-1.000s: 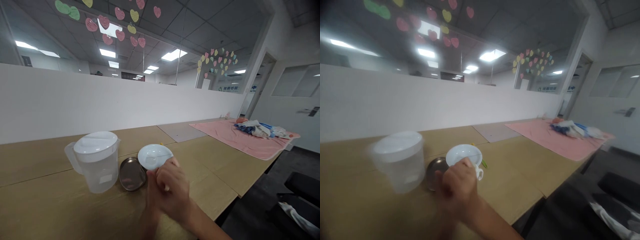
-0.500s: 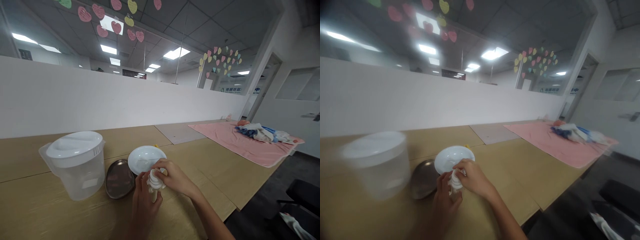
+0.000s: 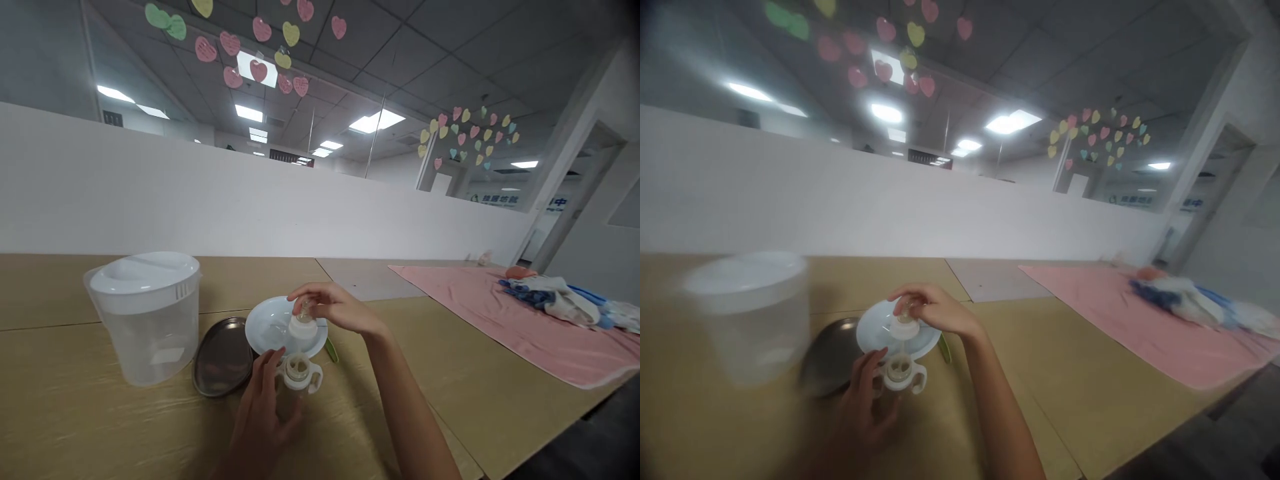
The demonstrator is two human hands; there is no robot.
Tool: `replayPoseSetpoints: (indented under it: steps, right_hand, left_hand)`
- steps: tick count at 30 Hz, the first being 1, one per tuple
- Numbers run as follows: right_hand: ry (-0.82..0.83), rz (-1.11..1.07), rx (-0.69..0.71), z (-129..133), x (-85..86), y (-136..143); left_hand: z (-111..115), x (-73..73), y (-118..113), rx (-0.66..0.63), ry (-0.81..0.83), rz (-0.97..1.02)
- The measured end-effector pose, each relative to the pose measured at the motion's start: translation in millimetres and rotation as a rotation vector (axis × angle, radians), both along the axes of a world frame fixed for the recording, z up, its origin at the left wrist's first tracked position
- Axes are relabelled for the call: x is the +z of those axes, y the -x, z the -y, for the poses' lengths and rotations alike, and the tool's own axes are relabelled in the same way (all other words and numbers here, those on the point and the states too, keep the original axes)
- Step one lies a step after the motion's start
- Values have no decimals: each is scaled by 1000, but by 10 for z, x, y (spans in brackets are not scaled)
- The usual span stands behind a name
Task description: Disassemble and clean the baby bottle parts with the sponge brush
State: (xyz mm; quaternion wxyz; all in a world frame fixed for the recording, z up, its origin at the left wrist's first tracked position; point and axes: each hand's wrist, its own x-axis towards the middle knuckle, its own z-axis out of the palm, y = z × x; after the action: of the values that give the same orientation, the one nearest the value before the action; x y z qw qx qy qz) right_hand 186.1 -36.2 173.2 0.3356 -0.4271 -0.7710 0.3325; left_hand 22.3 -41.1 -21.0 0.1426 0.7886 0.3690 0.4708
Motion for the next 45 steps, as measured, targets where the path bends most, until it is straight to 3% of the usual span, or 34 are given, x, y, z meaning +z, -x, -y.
replayPoseSetpoints:
  steps: [7, 10, 12, 15, 18, 20, 23, 28, 32, 39, 42, 45]
  right_hand:
    - [-102, -227, -72, -63, 145, 35]
    - [-125, -212, -101, -132, 120, 46]
    - [-128, -169, -119, -172, 94, 42]
    - [-131, -132, -128, -208, 71, 36]
    - [-145, -163, -129, -223, 70, 21]
    - [-177, -202, -166, -233, 71, -11]
    - [-242, -249, -264, -261, 67, -90]
    - [-358, -218, -482, -292, 79, -190]
    - [-444, -209, -650, -243, 123, -224]
    - [-432, -123, -618, -245, 93, -167]
    - [-432, -52, -593, -280, 52, -116]
    - [-426, 40, -559, -297, 18, -76]
  left_hand:
    - [-49, -20, 77, 71, -167, -63]
    - [-63, 68, 183, 79, -239, -50]
    - [-70, 221, 213, 105, -229, 40]
    - [-126, 559, 123, 103, -124, 116]
    - [-258, 880, -75, 31, 86, 169]
    - [-370, 1020, -191, -30, 178, 220]
    - [-541, 1131, -263, -79, 187, 232]
    - [-755, 1227, -200, -117, 154, 10]
    - [-781, 1258, -185, -130, 176, -205]
    - [-699, 1077, -288, -59, 230, -672]
    - [-708, 997, -279, -46, 234, -700]
    - [-727, 1072, -200, -52, 273, -620]
